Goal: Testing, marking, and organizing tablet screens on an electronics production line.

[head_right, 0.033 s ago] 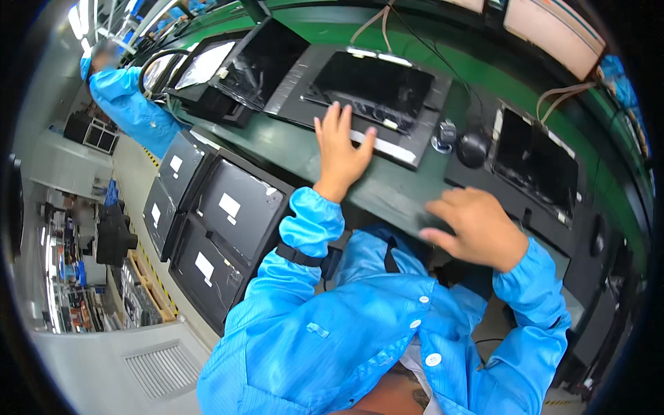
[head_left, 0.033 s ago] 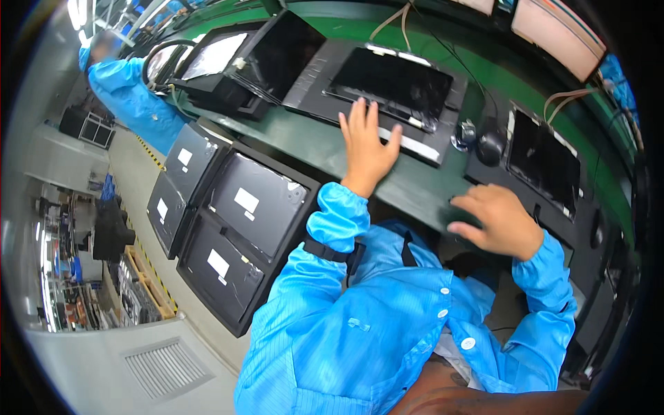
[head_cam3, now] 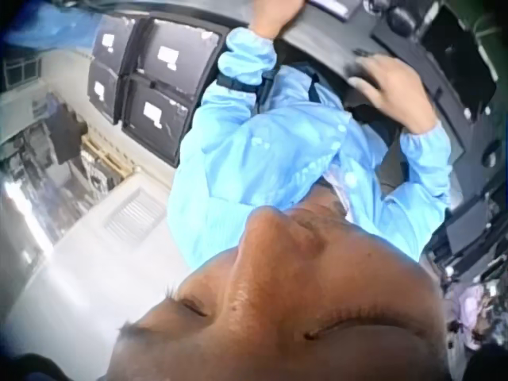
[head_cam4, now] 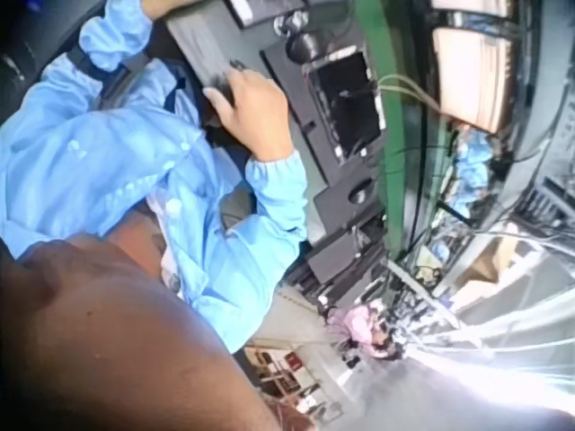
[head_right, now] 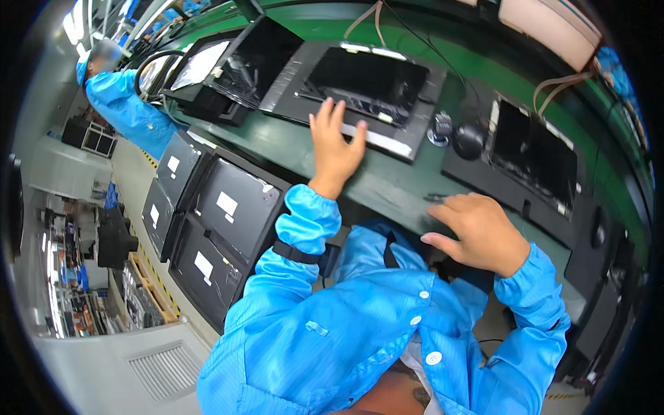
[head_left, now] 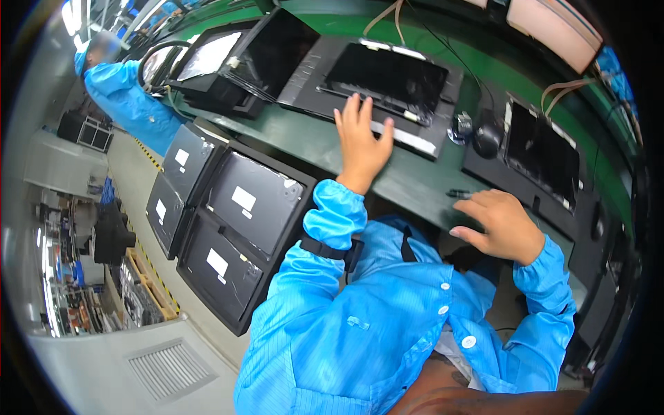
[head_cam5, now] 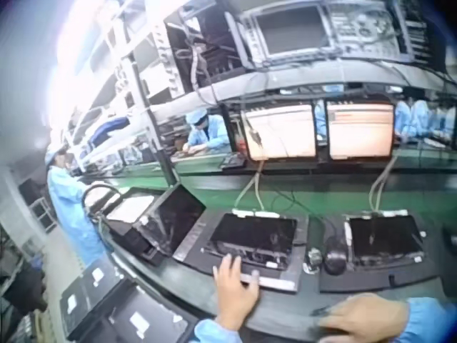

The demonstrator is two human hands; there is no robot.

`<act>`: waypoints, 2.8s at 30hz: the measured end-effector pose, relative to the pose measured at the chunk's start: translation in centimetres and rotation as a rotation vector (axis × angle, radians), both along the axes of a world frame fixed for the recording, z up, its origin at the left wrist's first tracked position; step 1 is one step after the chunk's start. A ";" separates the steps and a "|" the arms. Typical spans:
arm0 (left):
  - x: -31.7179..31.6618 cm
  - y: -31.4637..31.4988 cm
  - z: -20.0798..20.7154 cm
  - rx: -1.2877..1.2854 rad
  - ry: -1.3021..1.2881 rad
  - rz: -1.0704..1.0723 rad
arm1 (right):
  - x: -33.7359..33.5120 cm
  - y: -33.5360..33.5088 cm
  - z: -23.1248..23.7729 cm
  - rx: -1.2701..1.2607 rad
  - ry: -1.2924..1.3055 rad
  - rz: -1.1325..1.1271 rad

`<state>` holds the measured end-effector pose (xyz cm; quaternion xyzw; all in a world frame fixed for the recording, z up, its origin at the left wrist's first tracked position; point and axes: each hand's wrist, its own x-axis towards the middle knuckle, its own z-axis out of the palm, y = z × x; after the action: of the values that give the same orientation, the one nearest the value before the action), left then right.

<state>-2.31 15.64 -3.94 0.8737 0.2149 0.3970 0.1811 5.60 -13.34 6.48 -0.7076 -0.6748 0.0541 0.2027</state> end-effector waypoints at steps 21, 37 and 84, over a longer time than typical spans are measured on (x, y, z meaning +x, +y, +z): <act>-27.3 -8.7 -7.9 -0.176 0.706 -0.158 | -3.6 -9.6 -13.0 0.717 0.117 -0.350; -21.6 -10.2 -7.3 -0.574 0.479 -0.169 | -7.9 -28.1 -15.0 0.779 -0.065 -1.180; -32.9 -12.6 11.0 -0.660 0.069 -1.135 | -12.2 5.8 12.0 0.660 0.016 0.283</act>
<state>-35.26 3.06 7.05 0.7622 -0.1632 0.1245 0.6139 -6.63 -7.54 18.49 -0.5031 -0.7457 -0.1337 0.4160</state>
